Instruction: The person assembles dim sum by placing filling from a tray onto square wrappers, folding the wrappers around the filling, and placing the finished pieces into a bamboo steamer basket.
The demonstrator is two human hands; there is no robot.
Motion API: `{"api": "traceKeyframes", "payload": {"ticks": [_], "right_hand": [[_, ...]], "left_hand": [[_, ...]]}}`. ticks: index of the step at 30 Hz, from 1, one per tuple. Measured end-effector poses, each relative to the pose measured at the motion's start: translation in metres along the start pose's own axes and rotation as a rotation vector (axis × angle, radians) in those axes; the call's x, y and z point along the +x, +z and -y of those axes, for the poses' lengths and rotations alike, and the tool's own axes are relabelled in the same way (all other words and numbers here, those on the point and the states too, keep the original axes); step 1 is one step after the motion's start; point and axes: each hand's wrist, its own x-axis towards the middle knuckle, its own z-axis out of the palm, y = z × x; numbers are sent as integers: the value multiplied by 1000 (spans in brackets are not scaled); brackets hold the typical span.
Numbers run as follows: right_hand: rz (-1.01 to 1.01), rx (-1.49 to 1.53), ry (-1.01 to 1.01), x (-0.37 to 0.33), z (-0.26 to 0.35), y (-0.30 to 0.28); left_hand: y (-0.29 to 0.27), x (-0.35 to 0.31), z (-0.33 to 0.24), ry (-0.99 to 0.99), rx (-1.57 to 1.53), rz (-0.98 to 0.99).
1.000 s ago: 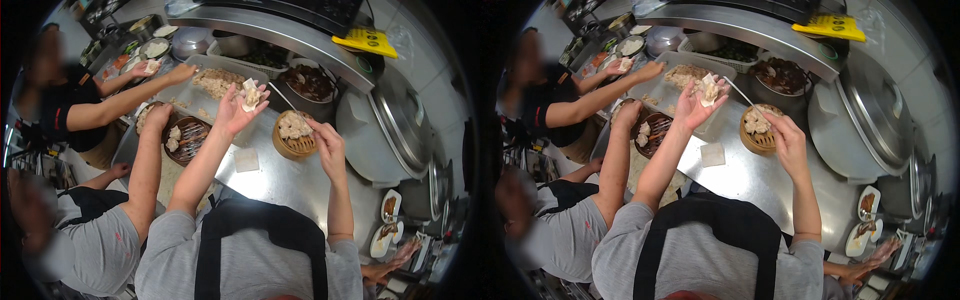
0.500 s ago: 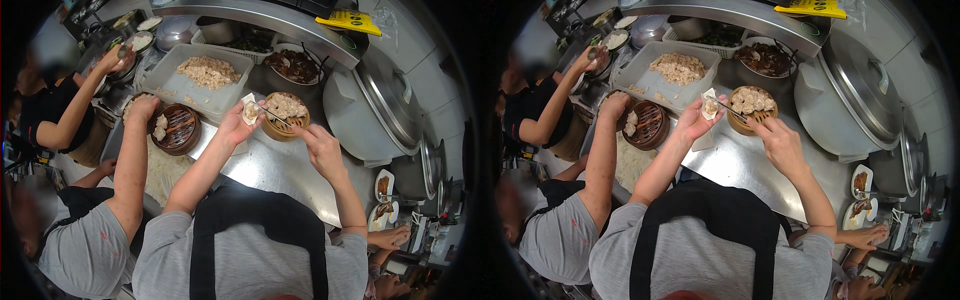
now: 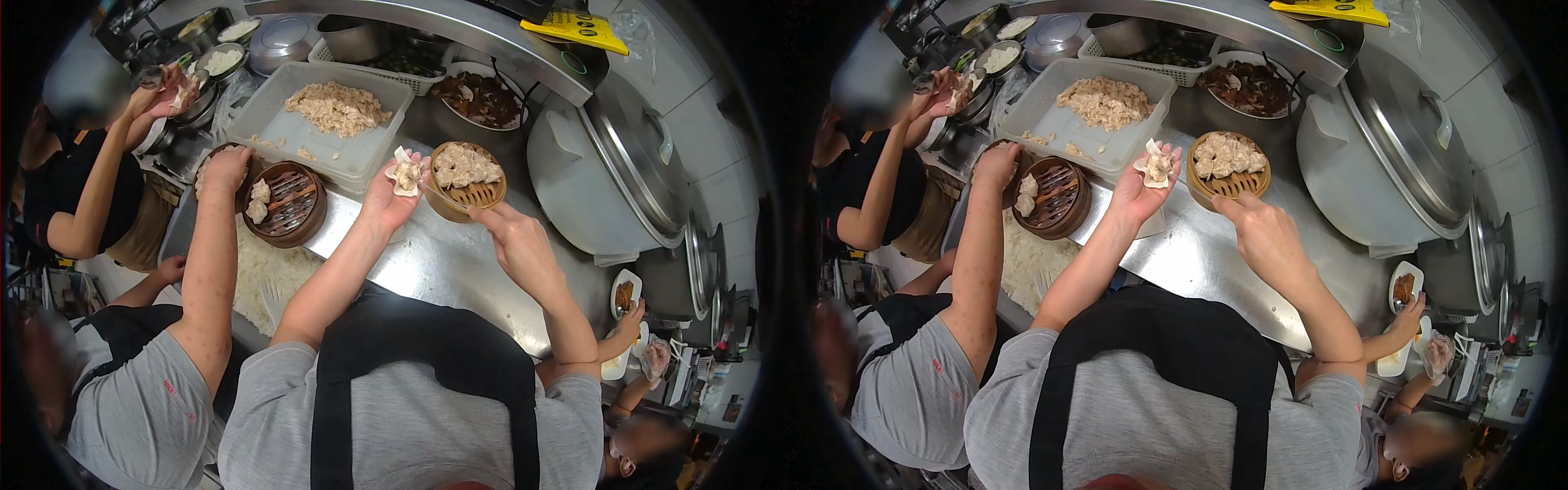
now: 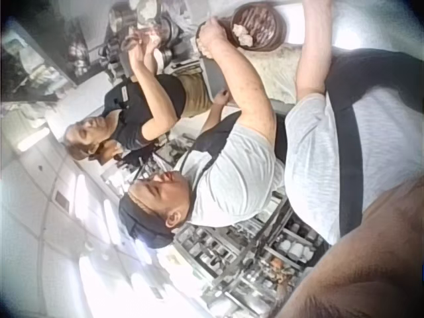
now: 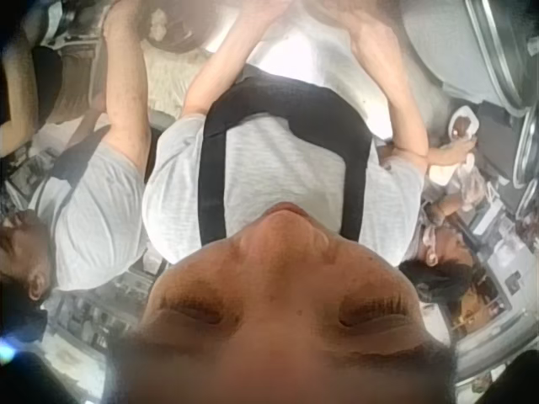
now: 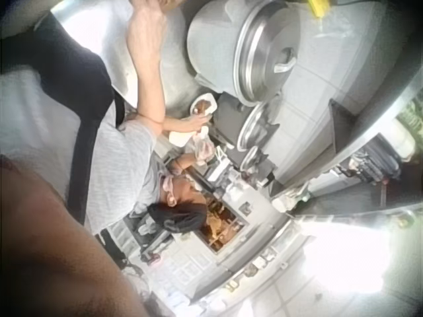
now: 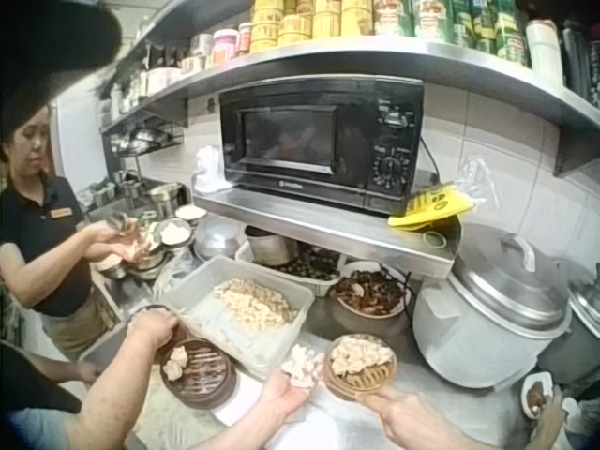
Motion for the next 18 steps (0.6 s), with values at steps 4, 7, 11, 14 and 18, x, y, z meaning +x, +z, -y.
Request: {"api": "traceKeyframes", "payload": {"ticks": [4,7,11,14,18], "right_hand": [[14,-146,-34,3,3,-5],[12,-199,-65,1,8,-18],[11,-218,-48,2,7,-18],[12,-223,-41,3,6,-15],[33,-252,-82,7,12,-18]], "left_hand": [[-5,9,2,65,147,-14],[-15,14,1,7,41,27],[-9,4,6,-18,-9,52],[4,0,11,-30,-34,-25],[-51,38,2,-210,-239,341]]}}
